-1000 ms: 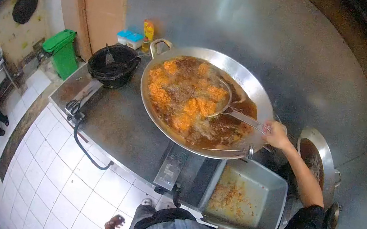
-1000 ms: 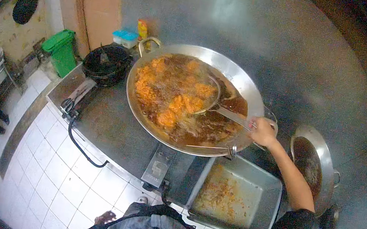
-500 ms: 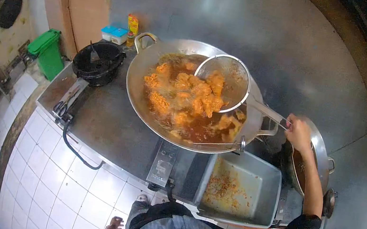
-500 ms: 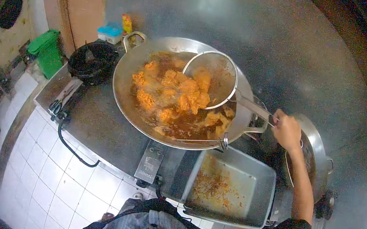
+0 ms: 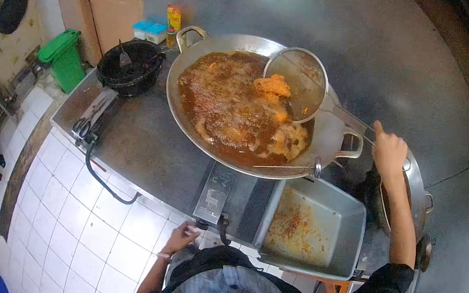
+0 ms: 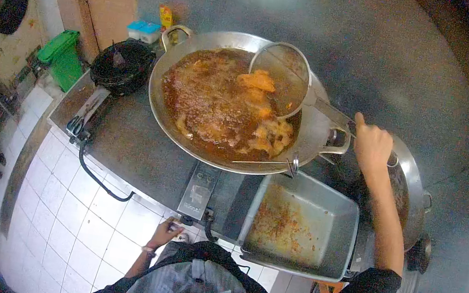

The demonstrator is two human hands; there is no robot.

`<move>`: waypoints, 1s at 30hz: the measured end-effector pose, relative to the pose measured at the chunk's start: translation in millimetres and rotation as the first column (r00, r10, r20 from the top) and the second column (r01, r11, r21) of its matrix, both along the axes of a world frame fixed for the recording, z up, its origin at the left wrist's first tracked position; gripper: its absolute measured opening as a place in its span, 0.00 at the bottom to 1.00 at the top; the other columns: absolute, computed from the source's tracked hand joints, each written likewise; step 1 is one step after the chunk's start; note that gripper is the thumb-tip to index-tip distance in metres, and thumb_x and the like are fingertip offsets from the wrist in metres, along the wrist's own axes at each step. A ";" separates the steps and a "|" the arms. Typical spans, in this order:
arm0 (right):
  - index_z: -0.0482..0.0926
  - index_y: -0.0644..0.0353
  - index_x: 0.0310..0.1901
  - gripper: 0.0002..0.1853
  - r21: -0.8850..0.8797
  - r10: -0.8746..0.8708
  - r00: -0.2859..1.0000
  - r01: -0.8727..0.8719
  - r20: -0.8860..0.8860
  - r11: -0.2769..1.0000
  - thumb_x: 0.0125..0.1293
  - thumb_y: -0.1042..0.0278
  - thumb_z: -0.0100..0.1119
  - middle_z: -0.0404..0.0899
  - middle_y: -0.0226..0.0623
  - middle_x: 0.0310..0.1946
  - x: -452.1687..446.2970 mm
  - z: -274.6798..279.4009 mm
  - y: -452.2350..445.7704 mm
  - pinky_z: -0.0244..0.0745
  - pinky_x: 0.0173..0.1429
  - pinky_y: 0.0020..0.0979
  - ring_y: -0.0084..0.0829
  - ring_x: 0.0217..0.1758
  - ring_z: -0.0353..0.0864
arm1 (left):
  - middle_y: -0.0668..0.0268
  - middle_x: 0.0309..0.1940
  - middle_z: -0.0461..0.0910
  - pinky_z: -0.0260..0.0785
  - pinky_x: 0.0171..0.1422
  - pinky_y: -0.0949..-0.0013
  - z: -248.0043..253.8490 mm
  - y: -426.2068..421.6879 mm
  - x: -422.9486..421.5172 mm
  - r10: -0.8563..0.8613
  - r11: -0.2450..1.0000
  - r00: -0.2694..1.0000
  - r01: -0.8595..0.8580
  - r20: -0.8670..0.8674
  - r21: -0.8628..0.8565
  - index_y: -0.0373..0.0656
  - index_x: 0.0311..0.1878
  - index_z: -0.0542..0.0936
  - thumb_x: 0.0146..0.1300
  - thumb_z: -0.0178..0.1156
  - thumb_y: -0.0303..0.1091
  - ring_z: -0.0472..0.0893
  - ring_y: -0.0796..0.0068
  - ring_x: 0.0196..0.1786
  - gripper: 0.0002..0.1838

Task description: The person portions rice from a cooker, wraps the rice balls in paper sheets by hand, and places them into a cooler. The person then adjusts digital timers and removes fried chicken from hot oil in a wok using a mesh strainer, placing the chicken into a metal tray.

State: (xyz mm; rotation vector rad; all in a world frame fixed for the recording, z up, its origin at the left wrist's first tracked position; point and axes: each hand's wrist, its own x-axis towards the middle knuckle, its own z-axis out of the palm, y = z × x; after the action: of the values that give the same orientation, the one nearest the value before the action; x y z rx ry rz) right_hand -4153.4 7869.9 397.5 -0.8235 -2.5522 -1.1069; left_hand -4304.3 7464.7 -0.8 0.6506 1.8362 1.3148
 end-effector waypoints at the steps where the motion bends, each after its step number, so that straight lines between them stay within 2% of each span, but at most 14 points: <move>1: 0.74 0.54 0.39 0.11 -0.001 0.000 1.000 0.000 -0.006 1.000 0.51 0.72 0.53 0.76 0.40 0.16 1.2 -3.1 -0.3 0.72 0.24 0.37 0.41 0.19 0.78 | 0.62 0.22 0.77 0.68 0.29 0.72 -13.9 15.1 7.2 0.083 0.996 0.979 -0.078 -0.184 0.033 0.36 0.40 0.72 0.51 0.65 0.46 0.77 0.78 0.25 0.23; 3: 0.74 0.55 0.37 0.11 -0.080 -0.011 0.996 0.018 0.084 0.997 0.49 0.73 0.54 0.76 0.41 0.17 3.5 -15.5 2.7 0.72 0.23 0.38 0.41 0.20 0.78 | 0.65 0.15 0.73 0.64 0.24 0.70 -19.3 33.9 10.7 0.121 0.977 0.943 -0.168 -0.309 -0.132 0.38 0.33 0.71 0.49 0.66 0.48 0.74 0.79 0.20 0.23; 6: 0.73 0.55 0.34 0.11 -0.290 -0.033 0.998 0.044 0.045 0.956 0.46 0.72 0.56 0.77 0.45 0.20 7.9 -31.7 12.8 0.73 0.28 0.42 0.45 0.24 0.79 | 0.66 0.11 0.69 0.60 0.21 0.69 -28.6 34.2 19.0 0.192 0.975 0.883 -0.220 -0.427 -0.014 0.40 0.27 0.68 0.48 0.67 0.48 0.71 0.77 0.16 0.23; 9: 0.73 0.56 0.31 0.10 -0.451 -0.071 0.997 0.061 -0.005 0.891 0.43 0.72 0.57 0.77 0.47 0.22 6.4 -28.7 4.8 0.72 0.35 0.46 0.49 0.30 0.78 | 0.65 0.10 0.68 0.60 0.20 0.68 -42.8 35.1 26.1 0.312 0.949 0.895 -0.309 -0.320 0.062 0.40 0.26 0.68 0.47 0.68 0.48 0.70 0.72 0.14 0.23; 11: 0.73 0.57 0.29 0.09 -0.598 -0.080 0.997 0.070 0.010 0.799 0.42 0.73 0.56 0.77 0.47 0.23 2.1 -22.3 -6.5 0.71 0.36 0.46 0.49 0.32 0.78 | 0.64 0.11 0.68 0.60 0.21 0.66 -40.6 42.6 24.0 0.298 0.953 0.870 -0.293 -0.392 0.076 0.41 0.26 0.67 0.47 0.68 0.44 0.70 0.68 0.15 0.21; 13: 0.73 0.57 0.28 0.08 -0.611 -0.070 0.997 0.079 0.037 0.788 0.42 0.72 0.55 0.77 0.46 0.25 -1.7 -18.6 -6.2 0.70 0.37 0.46 0.50 0.33 0.77 | 0.62 0.12 0.68 0.61 0.22 0.63 -36.3 41.6 28.8 0.276 0.957 0.804 -0.278 -0.527 0.078 0.43 0.27 0.67 0.47 0.67 0.38 0.71 0.61 0.16 0.17; 14: 0.72 0.58 0.28 0.08 -0.648 -0.064 0.997 0.082 0.051 0.757 0.42 0.71 0.55 0.78 0.46 0.26 -5.7 -13.4 -11.9 0.70 0.38 0.46 0.50 0.34 0.77 | 0.59 0.16 0.70 0.62 0.24 0.60 -9.4 39.7 28.9 0.208 0.971 0.849 -0.240 -0.487 -0.005 0.44 0.28 0.68 0.48 0.63 0.32 0.73 0.55 0.21 0.12; 19: 0.70 0.60 0.24 0.08 -0.765 -0.021 1.000 0.025 0.015 0.643 0.41 0.70 0.56 0.77 0.44 0.25 -21.8 -8.0 -24.1 0.70 0.37 0.43 0.48 0.33 0.77 | 0.59 0.23 0.74 0.67 0.30 0.59 -51.3 34.4 22.4 0.095 0.995 0.683 -0.086 -0.725 0.050 0.46 0.30 0.70 0.50 0.56 0.31 0.76 0.56 0.28 0.05; 21: 0.68 0.60 0.22 0.09 -0.817 0.010 0.999 -0.040 -0.042 0.576 0.40 0.70 0.58 0.75 0.43 0.22 -22.8 -10.9 -32.8 0.68 0.33 0.40 0.46 0.29 0.76 | 0.60 0.23 0.74 0.67 0.30 0.59 -20.8 28.9 12.3 -0.046 0.998 0.753 0.015 -0.657 -0.054 0.46 0.29 0.70 0.49 0.58 0.32 0.76 0.56 0.28 0.07; 23: 0.67 0.59 0.21 0.10 -0.829 0.010 0.999 -0.048 -0.052 0.557 0.39 0.70 0.59 0.74 0.42 0.21 -26.7 -6.6 -47.0 0.67 0.31 0.37 0.42 0.27 0.75 | 0.59 0.24 0.76 0.68 0.31 0.59 -33.7 16.5 -10.0 -0.140 0.989 0.778 0.134 -0.612 -0.056 0.45 0.33 0.73 0.52 0.58 0.38 0.77 0.56 0.29 0.09; 25: 0.68 0.60 0.21 0.10 -0.899 -0.137 0.990 0.075 0.017 0.431 0.39 0.70 0.60 0.74 0.42 0.21 -29.4 -3.8 -74.6 0.67 0.31 0.35 0.38 0.27 0.75 | 0.56 0.25 0.77 0.68 0.33 0.60 -38.9 -34.0 -33.4 -0.275 0.948 0.944 0.236 -0.179 -0.215 0.42 0.38 0.76 0.56 0.56 0.43 0.77 0.55 0.29 0.14; 26: 0.69 0.61 0.22 0.10 -0.911 -0.160 0.987 0.079 0.014 0.406 0.40 0.70 0.61 0.73 0.40 0.20 -31.5 -4.1 -89.8 0.67 0.31 0.32 0.33 0.26 0.75 | 0.56 0.22 0.76 0.68 0.32 0.60 -76.2 -91.2 -57.1 -0.293 0.901 0.932 0.196 -0.211 -0.387 0.41 0.38 0.76 0.57 0.55 0.44 0.77 0.55 0.28 0.16; 27: 0.70 0.61 0.25 0.10 -0.927 -0.101 0.990 -0.058 -0.102 0.370 0.40 0.70 0.61 0.73 0.39 0.19 -26.4 -15.8 -89.9 0.68 0.32 0.32 0.33 0.27 0.75 | 0.55 0.20 0.76 0.69 0.30 0.61 -107.6 -146.6 -80.6 -0.328 0.821 0.917 0.159 -0.226 -0.549 0.39 0.38 0.77 0.59 0.53 0.46 0.77 0.55 0.27 0.17; 30: 0.70 0.62 0.26 0.11 -0.934 -0.202 0.979 0.074 0.002 0.350 0.40 0.71 0.61 0.73 0.40 0.21 -44.8 -12.2 -122.5 0.68 0.33 0.32 0.33 0.27 0.75 | 0.57 0.22 0.77 0.69 0.29 0.63 -149.7 -256.9 -130.9 -0.197 0.715 0.979 0.109 -0.050 -0.691 0.40 0.39 0.77 0.59 0.53 0.45 0.77 0.58 0.27 0.17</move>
State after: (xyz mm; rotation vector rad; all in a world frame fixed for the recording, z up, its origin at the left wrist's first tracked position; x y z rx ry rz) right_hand -4198.1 7747.3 385.3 -1.2711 -2.9043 0.6077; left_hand -4435.2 7207.8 -150.5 0.4568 2.1221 0.4060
